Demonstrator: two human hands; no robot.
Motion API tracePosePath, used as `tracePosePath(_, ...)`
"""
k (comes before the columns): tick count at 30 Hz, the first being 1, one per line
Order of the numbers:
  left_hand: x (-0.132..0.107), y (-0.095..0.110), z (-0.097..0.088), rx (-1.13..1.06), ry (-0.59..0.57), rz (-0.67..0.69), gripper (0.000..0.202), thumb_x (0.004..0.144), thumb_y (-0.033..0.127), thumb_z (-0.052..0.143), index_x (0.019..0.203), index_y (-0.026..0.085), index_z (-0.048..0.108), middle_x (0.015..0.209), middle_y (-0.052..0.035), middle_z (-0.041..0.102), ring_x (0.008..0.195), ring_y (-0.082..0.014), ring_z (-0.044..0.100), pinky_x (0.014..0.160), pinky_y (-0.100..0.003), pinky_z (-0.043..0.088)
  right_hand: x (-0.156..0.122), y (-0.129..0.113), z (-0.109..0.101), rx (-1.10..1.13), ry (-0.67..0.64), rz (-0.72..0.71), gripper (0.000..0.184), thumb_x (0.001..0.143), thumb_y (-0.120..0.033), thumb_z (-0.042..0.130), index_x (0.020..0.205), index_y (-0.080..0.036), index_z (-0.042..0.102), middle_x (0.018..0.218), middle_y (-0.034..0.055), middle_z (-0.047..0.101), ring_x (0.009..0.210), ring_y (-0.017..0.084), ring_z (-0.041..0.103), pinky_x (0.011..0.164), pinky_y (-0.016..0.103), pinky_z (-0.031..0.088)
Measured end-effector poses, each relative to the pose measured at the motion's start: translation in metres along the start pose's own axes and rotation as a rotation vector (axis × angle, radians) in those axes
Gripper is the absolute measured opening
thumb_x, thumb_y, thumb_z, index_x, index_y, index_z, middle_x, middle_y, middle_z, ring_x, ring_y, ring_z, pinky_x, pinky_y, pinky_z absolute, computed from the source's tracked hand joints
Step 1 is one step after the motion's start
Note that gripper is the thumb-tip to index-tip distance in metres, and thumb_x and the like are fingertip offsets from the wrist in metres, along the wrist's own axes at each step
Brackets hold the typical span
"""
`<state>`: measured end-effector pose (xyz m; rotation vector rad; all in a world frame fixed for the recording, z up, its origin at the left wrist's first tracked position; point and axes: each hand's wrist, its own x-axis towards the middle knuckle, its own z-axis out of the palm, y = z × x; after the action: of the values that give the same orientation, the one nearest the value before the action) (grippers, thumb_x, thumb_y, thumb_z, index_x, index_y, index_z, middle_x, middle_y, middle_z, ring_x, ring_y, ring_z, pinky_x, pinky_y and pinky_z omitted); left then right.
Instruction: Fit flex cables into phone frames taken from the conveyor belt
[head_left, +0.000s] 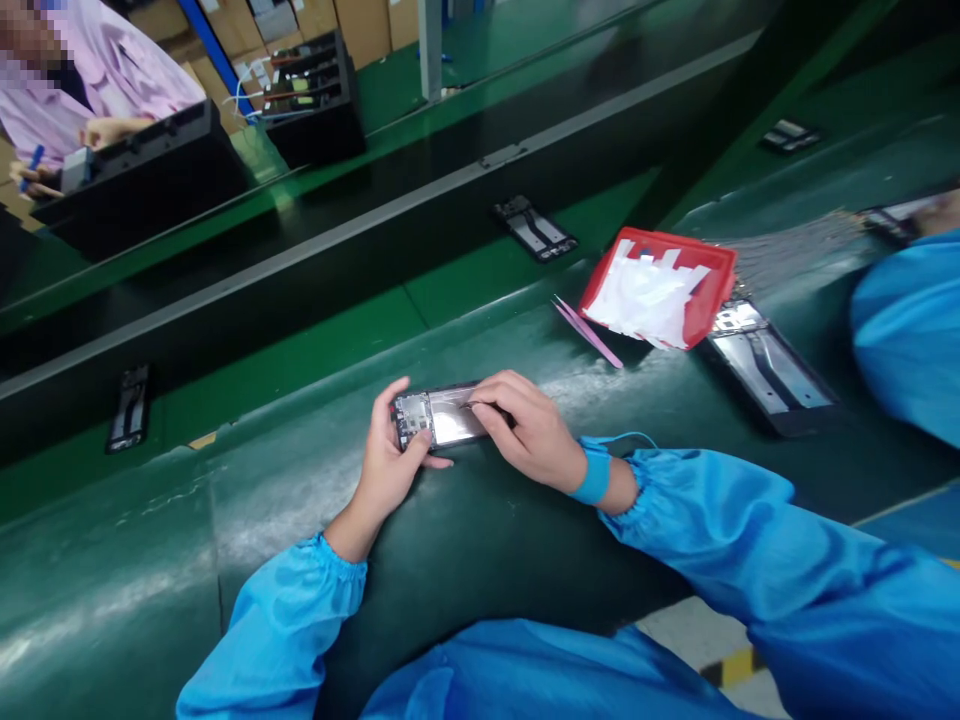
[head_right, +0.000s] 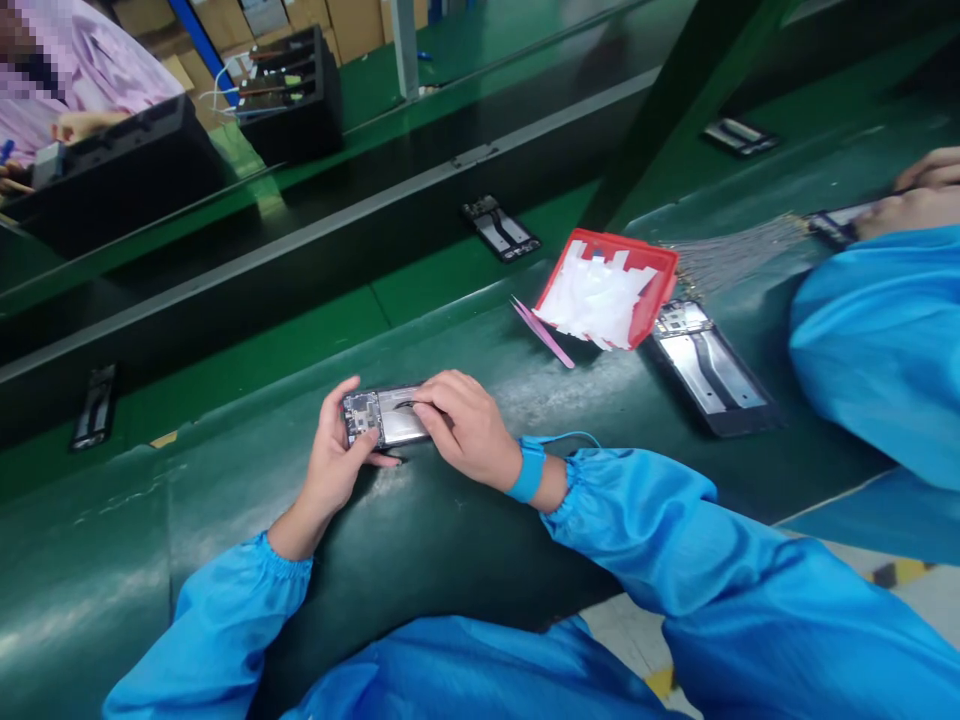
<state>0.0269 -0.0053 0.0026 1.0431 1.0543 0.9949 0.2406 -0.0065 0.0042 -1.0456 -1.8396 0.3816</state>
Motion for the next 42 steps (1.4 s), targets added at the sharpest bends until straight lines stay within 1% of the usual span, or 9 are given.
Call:
tracePosePath(2,0.000,0.002,0.000,-0.007,-0.051,0.000,0.071,0.081,0.035,0.082,0.140,0.032,0.044,0.133,-0.0080,0.054,0.100,-0.0207,0.066,0.063,-0.032,0.070,-0.001,0.001,0.003,-0.028,-0.023,-0.045,0.013,0.107,-0.018,0.056,0.106,-0.020,0.069,0.097,0.0074,0.070,0.089,0.024,0.066,0.078,0.038,0.048)
tracePosePath(5,-0.001,0.002,0.001,-0.031,-0.106,-0.038,0.061,0.083,0.039,0.082,0.130,0.030,0.045,0.123,-0.0051,0.054,0.094,-0.0178,0.067,0.064,-0.033,0.071,-0.004,0.000,0.006,-0.106,-0.062,-0.139,0.016,0.107,-0.015,0.058,0.113,-0.021,0.072,0.092,0.0039,0.073,0.083,0.021,0.066,0.071,0.036,0.044)
tracePosePath(11,-0.005,-0.001,0.007,0.078,0.057,0.010,0.049,0.084,0.043,0.081,0.117,0.026,0.049,0.102,0.0008,0.052,0.081,-0.0130,0.066,0.054,-0.026,0.067,-0.006,-0.005,0.007,-0.237,-0.096,-0.219,0.021,0.106,-0.018,0.061,0.125,-0.017,0.070,0.098,0.0081,0.075,0.084,0.023,0.066,0.071,0.039,0.046)
tracePosePath(14,-0.006,0.000,0.009,0.082,0.052,0.017,0.052,0.084,0.044,0.081,0.124,0.026,0.053,0.103,-0.0010,0.057,0.080,-0.0151,0.069,0.054,-0.027,0.067,-0.005,-0.005,0.006,-0.234,-0.091,-0.237,0.024,0.104,-0.016,0.062,0.127,-0.019,0.070,0.104,0.0089,0.076,0.088,0.024,0.067,0.074,0.040,0.050)
tracePosePath(18,-0.006,0.001,0.007,0.070,0.005,0.004,0.057,0.085,0.043,0.081,0.133,0.025,0.056,0.104,-0.0035,0.063,0.081,-0.0177,0.071,0.058,-0.032,0.070,-0.004,-0.006,0.002,-0.237,-0.072,-0.292,0.025,0.102,-0.014,0.065,0.125,-0.019,0.071,0.099,0.0077,0.076,0.086,0.025,0.065,0.075,0.041,0.052)
tracePosePath(22,-0.006,0.001,0.007,0.061,-0.019,0.020,0.052,0.082,0.041,0.085,0.125,0.024,0.061,0.108,-0.0037,0.064,0.085,-0.0174,0.071,0.062,-0.033,0.071,-0.004,-0.007,0.001,-0.248,-0.091,-0.305,0.025,0.102,-0.013,0.065,0.126,-0.018,0.071,0.101,0.0085,0.076,0.086,0.024,0.064,0.071,0.040,0.050)
tracePosePath(30,-0.004,-0.001,0.006,0.024,-0.004,-0.011,0.048,0.082,0.044,0.084,0.120,0.023,0.064,0.105,-0.0044,0.069,0.084,-0.0199,0.074,0.059,-0.031,0.069,-0.004,-0.006,0.003,-0.286,-0.093,-0.352,0.020,0.104,-0.013,0.062,0.122,-0.016,0.070,0.100,0.0083,0.076,0.084,0.023,0.063,0.067,0.039,0.047)
tracePosePath(37,-0.004,0.001,0.008,-0.004,0.043,-0.044,0.048,0.080,0.043,0.085,0.117,0.021,0.066,0.097,-0.0032,0.071,0.079,-0.0182,0.074,0.058,-0.030,0.069,-0.002,-0.009,0.001,-0.317,-0.107,-0.355,0.021,0.105,-0.014,0.061,0.123,-0.017,0.072,0.101,0.0075,0.076,0.084,0.022,0.062,0.067,0.038,0.043)
tracePosePath(42,-0.004,0.004,0.009,0.049,0.085,-0.050,0.048,0.080,0.044,0.084,0.117,0.020,0.066,0.098,-0.0033,0.070,0.078,-0.0162,0.071,0.054,-0.028,0.068,-0.003,-0.009,0.002,-0.355,-0.148,-0.335,0.023,0.106,-0.015,0.057,0.123,-0.018,0.072,0.102,0.0072,0.076,0.083,0.024,0.061,0.067,0.040,0.045)
